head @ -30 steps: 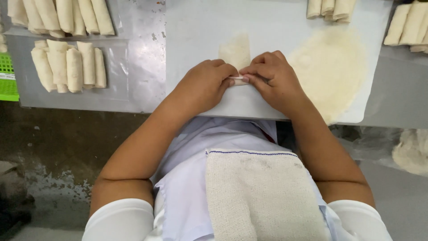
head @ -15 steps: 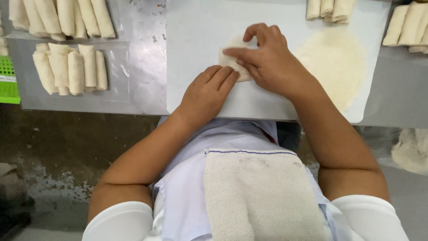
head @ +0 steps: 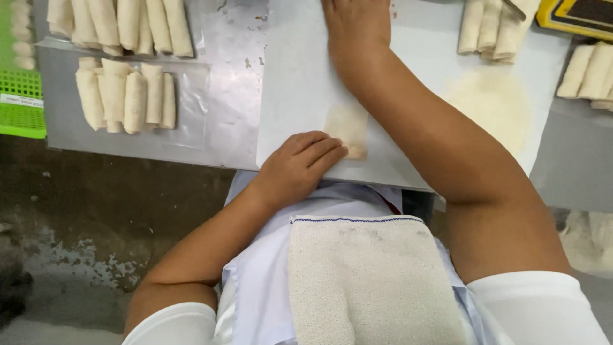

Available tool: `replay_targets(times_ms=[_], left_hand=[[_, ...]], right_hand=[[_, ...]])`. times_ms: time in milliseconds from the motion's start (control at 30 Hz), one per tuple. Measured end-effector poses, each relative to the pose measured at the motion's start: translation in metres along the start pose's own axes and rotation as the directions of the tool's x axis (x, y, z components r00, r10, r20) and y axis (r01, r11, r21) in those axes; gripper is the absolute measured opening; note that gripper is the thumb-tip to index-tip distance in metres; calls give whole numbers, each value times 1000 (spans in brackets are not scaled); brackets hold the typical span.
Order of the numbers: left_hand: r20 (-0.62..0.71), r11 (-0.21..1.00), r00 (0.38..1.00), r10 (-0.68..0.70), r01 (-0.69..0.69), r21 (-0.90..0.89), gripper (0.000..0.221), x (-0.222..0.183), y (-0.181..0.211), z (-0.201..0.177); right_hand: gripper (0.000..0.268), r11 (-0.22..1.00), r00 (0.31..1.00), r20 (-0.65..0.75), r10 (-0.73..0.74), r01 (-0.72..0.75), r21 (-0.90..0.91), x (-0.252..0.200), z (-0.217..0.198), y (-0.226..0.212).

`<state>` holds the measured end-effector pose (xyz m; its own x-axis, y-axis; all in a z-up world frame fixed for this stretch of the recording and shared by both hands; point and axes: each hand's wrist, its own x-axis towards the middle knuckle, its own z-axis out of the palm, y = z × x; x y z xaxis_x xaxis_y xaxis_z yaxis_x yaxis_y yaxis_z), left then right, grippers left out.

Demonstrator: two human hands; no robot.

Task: Manually rolling spring rolls on a production line, including adding filling and folding the wrappers.

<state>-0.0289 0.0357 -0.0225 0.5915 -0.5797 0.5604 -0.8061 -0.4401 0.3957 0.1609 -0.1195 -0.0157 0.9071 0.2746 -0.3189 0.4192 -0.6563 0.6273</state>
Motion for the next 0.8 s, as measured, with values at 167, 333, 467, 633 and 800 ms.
replay_targets(times_ms=[167, 333, 467, 633, 800], left_hand=[[16, 1000, 1000, -18, 19, -22, 27, -9, -4, 4], [12, 999, 1000, -20, 21, -41, 25, -11, -5, 7], [19, 999, 1000, -23, 24, -24, 23, -9, -8, 5], [37, 999, 999, -15, 17, -34, 22, -7, -5, 3], [14, 999, 1000, -11, 11, -37, 13, -1, 0, 2]], right_hand=[[95, 996, 995, 32, -92, 92, 1, -3, -29, -14], [93, 849, 919, -294, -264, 366, 381, -33, -29, 28], [100, 258, 762, -428, -487, 593, 763, -78, -7, 76], [111, 402, 797, -327, -508, 555, 728, -137, 32, 69], [85, 770, 860, -386, -335, 486, 414, -149, 53, 28]])
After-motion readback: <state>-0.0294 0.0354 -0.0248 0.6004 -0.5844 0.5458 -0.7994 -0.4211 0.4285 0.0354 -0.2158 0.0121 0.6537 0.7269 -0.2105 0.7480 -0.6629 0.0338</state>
